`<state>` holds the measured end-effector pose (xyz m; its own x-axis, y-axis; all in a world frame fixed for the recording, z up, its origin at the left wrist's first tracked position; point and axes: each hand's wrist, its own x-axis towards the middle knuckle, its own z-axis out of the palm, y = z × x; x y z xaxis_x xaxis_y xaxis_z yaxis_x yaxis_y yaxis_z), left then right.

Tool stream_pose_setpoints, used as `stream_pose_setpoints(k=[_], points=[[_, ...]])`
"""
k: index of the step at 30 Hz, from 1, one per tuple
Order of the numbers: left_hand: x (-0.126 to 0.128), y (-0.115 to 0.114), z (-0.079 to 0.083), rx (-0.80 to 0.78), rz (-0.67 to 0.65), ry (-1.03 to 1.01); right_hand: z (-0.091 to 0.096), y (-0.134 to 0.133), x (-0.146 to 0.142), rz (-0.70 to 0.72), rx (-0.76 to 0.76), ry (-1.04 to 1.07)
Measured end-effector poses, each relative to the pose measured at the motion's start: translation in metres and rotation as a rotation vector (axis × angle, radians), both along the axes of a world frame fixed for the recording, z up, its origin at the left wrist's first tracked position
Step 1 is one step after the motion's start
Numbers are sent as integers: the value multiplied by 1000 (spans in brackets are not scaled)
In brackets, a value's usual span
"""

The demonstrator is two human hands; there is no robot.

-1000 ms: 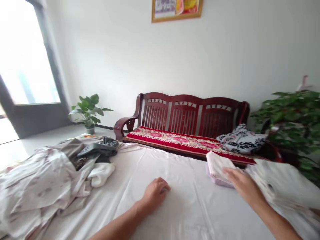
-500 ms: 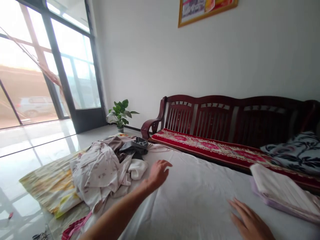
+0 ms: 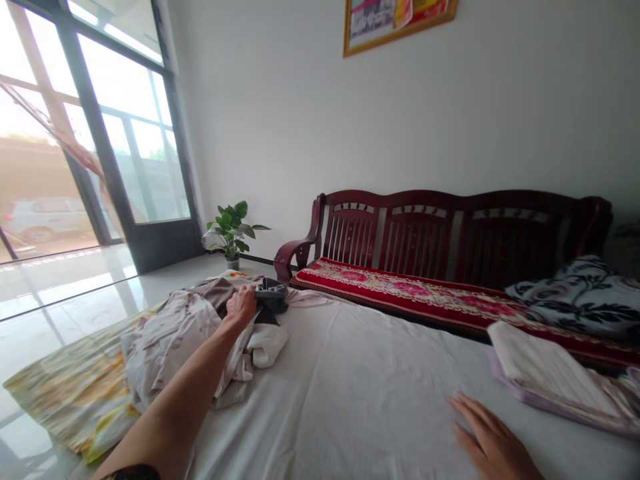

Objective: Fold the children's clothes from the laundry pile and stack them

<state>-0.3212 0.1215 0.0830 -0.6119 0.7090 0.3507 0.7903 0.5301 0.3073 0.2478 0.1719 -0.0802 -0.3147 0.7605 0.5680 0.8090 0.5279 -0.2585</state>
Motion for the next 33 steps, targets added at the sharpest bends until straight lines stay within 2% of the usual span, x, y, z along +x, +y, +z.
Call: stream_pose_setpoints(k=[3, 6, 9, 11, 12, 14, 15, 17, 19, 21, 23, 24, 26, 28, 29, 31, 33], points=[[13, 7, 17, 122, 50, -12, 4, -3, -1, -4, -17, -1], [46, 16, 44, 295, 13, -29, 7, -5, -3, -9, -43, -2], [103, 16, 61, 655, -295, -189, 9, -6, -4, -9, -80, 7], [149, 7, 58, 732, -551, -286, 11, -7, -3, -5, -106, 26], [172, 0, 51, 677, -685, -343, 13, -8, -3, -3, -119, 41], [214, -18, 31, 411, -969, -480, 16, -11, -3, -14, -158, 90], [231, -27, 20, 284, -1069, -524, 18, -13, -3, -27, -185, 123], [255, -44, -3, -21, -1299, -558, 24, -17, -4, -55, -243, 199], [265, -53, -21, -240, -1439, -634, 30, -22, -6, -52, -292, 260], [263, -49, -34, -267, -1410, -758, 39, -28, -9, -22, -332, 299], [251, -34, -43, -127, -1229, -819, 47, -35, -13, 21, -374, 327], [242, -23, -47, -42, -1112, -792, 51, -39, -15, 44, -394, 340], [222, -4, -55, 94, -870, -601, 59, -47, -19, 103, -422, 348], [203, 10, -65, 83, -645, -431, 64, -53, -22, 157, -415, 328], [196, 14, -71, 52, -580, -371, 65, -56, -22, 178, -398, 310], [189, 15, -82, -6, -546, -258, 67, -60, -23, 211, -346, 278], [189, 14, -90, -38, -572, -153, 69, -65, -22, 232, -315, 268]])
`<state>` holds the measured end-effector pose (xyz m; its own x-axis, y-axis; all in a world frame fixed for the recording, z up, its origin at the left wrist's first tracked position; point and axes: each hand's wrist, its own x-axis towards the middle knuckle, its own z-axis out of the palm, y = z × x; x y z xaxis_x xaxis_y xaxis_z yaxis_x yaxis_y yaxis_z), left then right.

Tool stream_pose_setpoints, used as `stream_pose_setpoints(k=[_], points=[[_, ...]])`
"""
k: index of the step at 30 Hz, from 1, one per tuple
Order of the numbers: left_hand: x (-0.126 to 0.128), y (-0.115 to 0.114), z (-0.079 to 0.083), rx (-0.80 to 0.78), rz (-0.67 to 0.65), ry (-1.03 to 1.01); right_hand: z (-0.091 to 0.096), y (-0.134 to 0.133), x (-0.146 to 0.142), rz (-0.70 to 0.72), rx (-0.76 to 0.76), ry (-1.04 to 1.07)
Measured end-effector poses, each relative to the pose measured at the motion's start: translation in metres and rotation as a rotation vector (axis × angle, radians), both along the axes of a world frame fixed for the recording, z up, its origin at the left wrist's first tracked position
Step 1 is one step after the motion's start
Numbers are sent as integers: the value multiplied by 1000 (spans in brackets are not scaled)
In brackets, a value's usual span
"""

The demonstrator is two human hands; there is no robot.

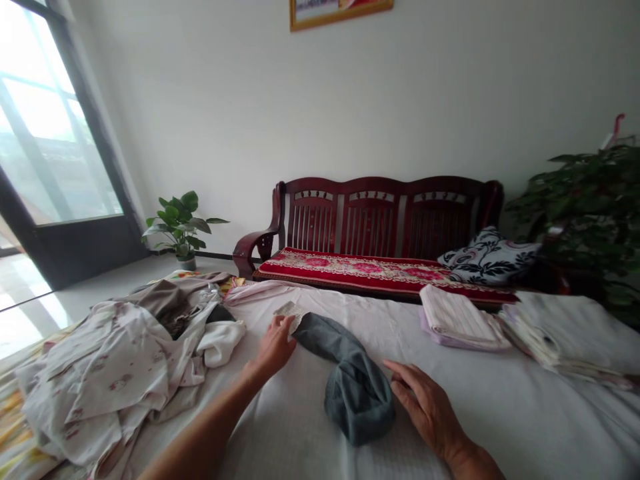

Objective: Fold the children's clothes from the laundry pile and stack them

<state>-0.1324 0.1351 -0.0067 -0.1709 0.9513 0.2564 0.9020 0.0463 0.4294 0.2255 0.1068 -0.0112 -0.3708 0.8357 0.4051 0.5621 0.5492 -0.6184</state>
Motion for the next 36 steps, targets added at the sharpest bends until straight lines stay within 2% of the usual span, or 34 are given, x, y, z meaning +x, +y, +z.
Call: stream_pose_setpoints(k=[3, 6, 8, 10, 13, 16, 19, 21, 25, 28, 30, 33, 36], points=[[2, 0, -6, -4, -13, 71, 3, -9, -3, 46, -48, -6], [-2, 6, -9, 12, -23, 48, 4, -19, -13, 114, -145, -26], [-6, 10, -12, 55, -18, 6, 3, -24, -23, 108, -197, 12], [-10, 12, -15, 127, 7, -64, 2, -26, -32, 65, -249, 131], [-16, 11, -15, 289, 96, -181, 8, -21, -36, -9, -357, 454], [-21, 2, -3, 509, 148, -219, 29, -10, -26, -151, -413, 803], [-23, -11, 18, 640, -14, -279, 56, -3, -9, -251, -378, 1026], [-22, -20, 35, 603, -139, -340, 72, -3, 1, -189, -394, 1083], [-22, -25, 61, 448, -270, -335, 85, -5, 19, 60, -578, 952], [-29, -19, 65, 325, -206, -223, 76, 1, 29, 19, -628, 701], [-34, -14, 58, 229, -82, -119, 61, 8, 33, -77, -687, 443], [-37, -6, 39, 38, 60, 7, 36, 16, 32, -172, -772, 56], [-33, 0, 16, -86, 112, 91, 20, 12, 21, -106, -798, -133]])
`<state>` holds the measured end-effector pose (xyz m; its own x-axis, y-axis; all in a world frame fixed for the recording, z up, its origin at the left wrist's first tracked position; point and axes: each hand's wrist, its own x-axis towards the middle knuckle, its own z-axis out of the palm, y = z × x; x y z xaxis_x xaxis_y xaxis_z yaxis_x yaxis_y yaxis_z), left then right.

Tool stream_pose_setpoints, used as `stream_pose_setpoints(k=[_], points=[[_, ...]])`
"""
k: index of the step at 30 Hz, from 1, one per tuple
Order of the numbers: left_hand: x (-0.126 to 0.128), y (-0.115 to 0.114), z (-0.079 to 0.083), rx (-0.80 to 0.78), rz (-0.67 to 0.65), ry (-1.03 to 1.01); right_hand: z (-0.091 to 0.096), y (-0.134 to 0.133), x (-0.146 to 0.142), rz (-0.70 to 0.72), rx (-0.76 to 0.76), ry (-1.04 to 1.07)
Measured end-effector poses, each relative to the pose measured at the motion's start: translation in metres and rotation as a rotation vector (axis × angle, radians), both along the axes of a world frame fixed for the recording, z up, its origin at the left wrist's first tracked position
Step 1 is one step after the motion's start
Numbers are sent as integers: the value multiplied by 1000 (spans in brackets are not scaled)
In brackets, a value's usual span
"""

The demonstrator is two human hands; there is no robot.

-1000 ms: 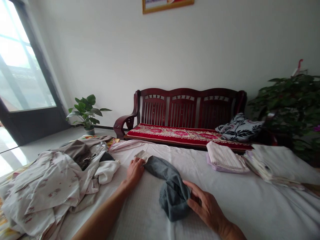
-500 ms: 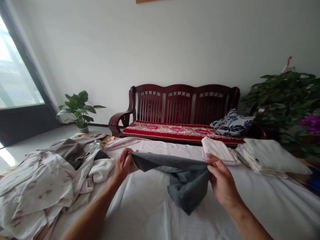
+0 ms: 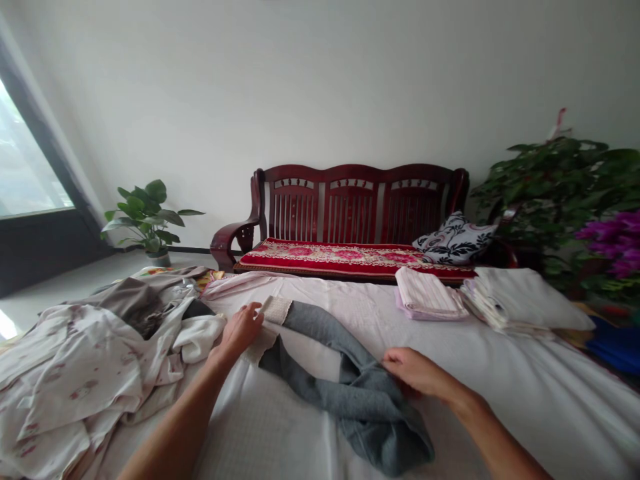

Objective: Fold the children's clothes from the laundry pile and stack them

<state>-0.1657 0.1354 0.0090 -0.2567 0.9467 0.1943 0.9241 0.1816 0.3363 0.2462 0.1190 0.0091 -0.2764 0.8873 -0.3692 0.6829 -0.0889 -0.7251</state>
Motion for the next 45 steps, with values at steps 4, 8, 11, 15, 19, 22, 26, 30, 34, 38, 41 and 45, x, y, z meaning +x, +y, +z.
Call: stream_pose_setpoints(k=[4, 8, 11, 15, 19, 22, 26, 30, 34, 38, 41, 45], points=[[7, 9, -23, -19, 2, 90, 7, -17, -22, 154, 67, 218], [5, 16, -32, 13, -68, 37, 15, -34, -44, 220, 23, 445], [2, 19, -35, 20, -107, -58, 4, -43, -60, 114, -56, 435], [0, 19, -31, 121, -76, -137, -7, -47, -72, 107, -50, 461], [-9, 15, -19, 311, 4, -215, 24, -40, -56, -12, 393, 184], [-19, 10, -12, 357, 89, -221, 55, -30, -33, -219, 822, -103], [-25, 6, -12, 243, 134, -186, 55, -15, -9, -208, 916, -226], [-32, 8, -13, 167, 101, -160, 24, 0, 8, -202, 602, -297], [-46, 10, -10, -3, -90, -158, 13, 4, 25, -110, 153, -102], [-55, 6, -9, -109, -201, -103, 28, -9, 36, 211, -154, 181], [-54, 2, -9, -165, -205, -28, 33, -21, 25, 330, -80, 331], [-50, 3, 0, -121, -233, -14, 23, -29, -12, 247, 183, 350]])
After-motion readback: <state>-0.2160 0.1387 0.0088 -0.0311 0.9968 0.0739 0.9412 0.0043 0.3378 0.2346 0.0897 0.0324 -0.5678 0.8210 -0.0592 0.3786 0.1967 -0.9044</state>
